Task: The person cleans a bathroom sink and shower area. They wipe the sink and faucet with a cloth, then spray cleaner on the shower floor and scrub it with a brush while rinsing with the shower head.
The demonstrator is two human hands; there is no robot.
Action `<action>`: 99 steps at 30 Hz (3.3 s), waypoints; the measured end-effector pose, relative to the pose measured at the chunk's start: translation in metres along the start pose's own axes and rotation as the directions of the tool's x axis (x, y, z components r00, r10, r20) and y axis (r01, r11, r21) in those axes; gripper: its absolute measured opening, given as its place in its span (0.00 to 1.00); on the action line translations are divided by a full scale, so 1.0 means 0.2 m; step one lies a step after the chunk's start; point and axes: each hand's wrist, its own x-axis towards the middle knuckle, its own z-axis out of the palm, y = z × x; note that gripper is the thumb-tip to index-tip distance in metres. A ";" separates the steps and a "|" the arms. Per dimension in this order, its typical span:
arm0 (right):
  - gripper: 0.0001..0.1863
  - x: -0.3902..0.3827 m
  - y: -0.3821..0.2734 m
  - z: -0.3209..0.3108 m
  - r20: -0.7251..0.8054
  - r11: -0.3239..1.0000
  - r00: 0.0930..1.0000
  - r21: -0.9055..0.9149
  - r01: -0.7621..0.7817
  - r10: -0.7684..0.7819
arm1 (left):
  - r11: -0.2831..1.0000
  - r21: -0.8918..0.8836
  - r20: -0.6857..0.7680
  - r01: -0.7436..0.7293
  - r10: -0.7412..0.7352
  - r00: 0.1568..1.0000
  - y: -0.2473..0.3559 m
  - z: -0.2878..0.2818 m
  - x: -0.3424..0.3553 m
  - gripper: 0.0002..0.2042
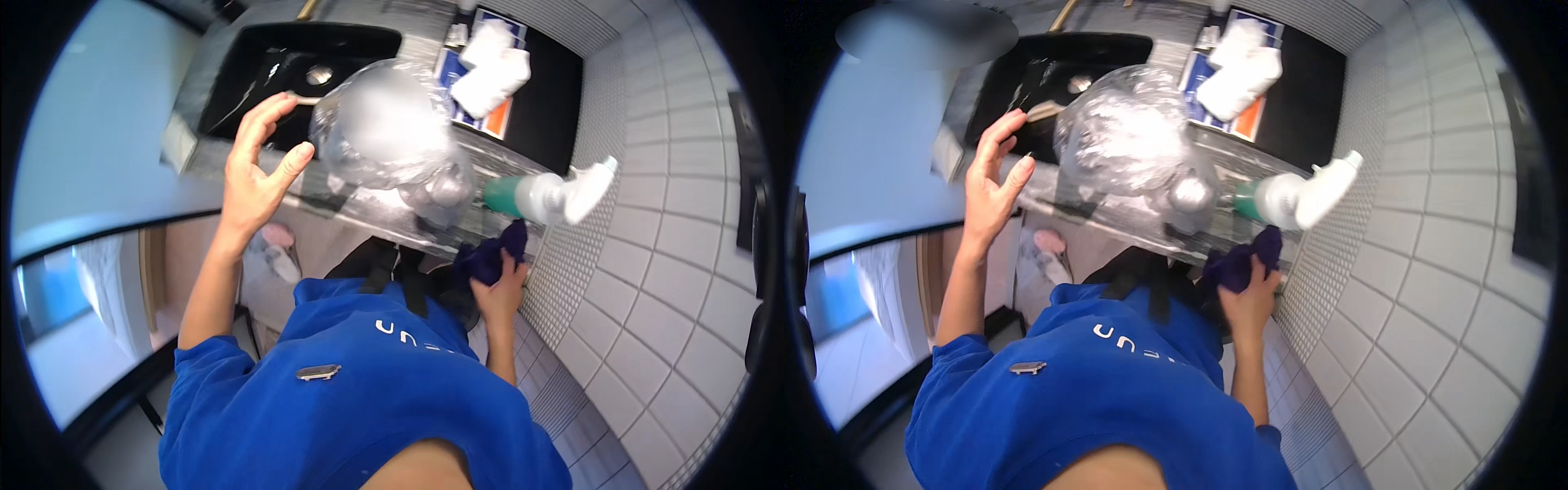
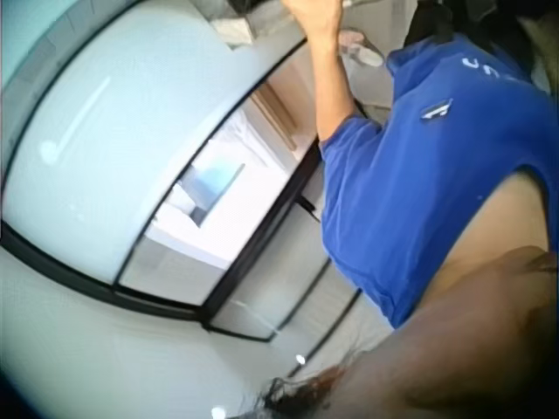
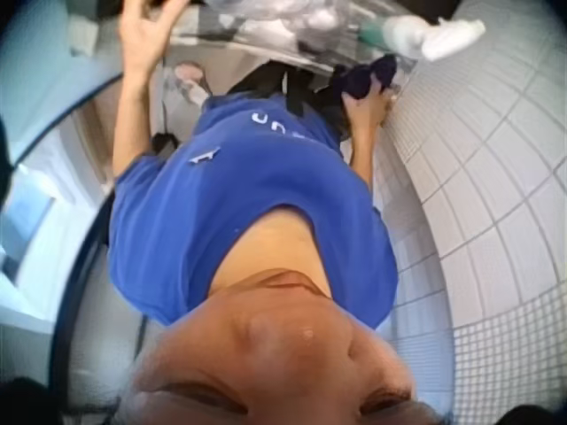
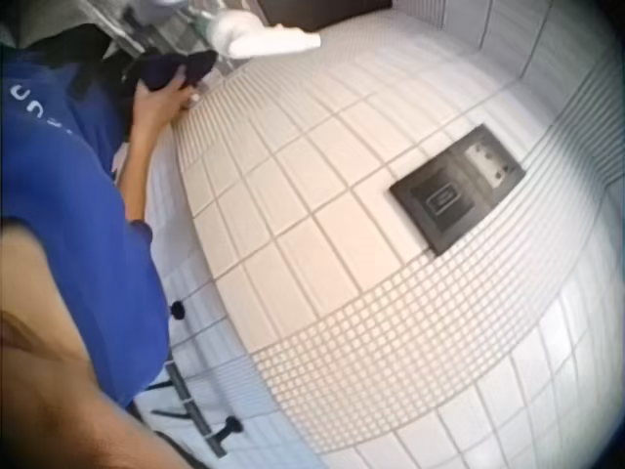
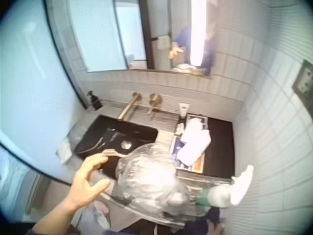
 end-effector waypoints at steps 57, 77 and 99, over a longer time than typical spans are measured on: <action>0.35 0.49 -3.23 2.31 0.429 0.112 0.001 0.233 0.966 -0.903 | 0.061 -0.997 -0.074 -0.047 -0.935 0.346 -1.98 -1.67 -0.52 0.23; 0.23 1.46 -2.95 1.54 0.385 0.149 0.871 0.923 -0.356 -0.304 | 0.672 -0.099 -0.651 0.734 -0.601 0.463 -1.93 -1.41 0.09 0.34; 0.45 1.35 -3.37 1.54 -0.157 0.546 0.818 0.673 0.499 -0.554 | 0.822 -0.569 0.112 0.013 0.062 0.992 -2.12 -1.18 1.55 0.32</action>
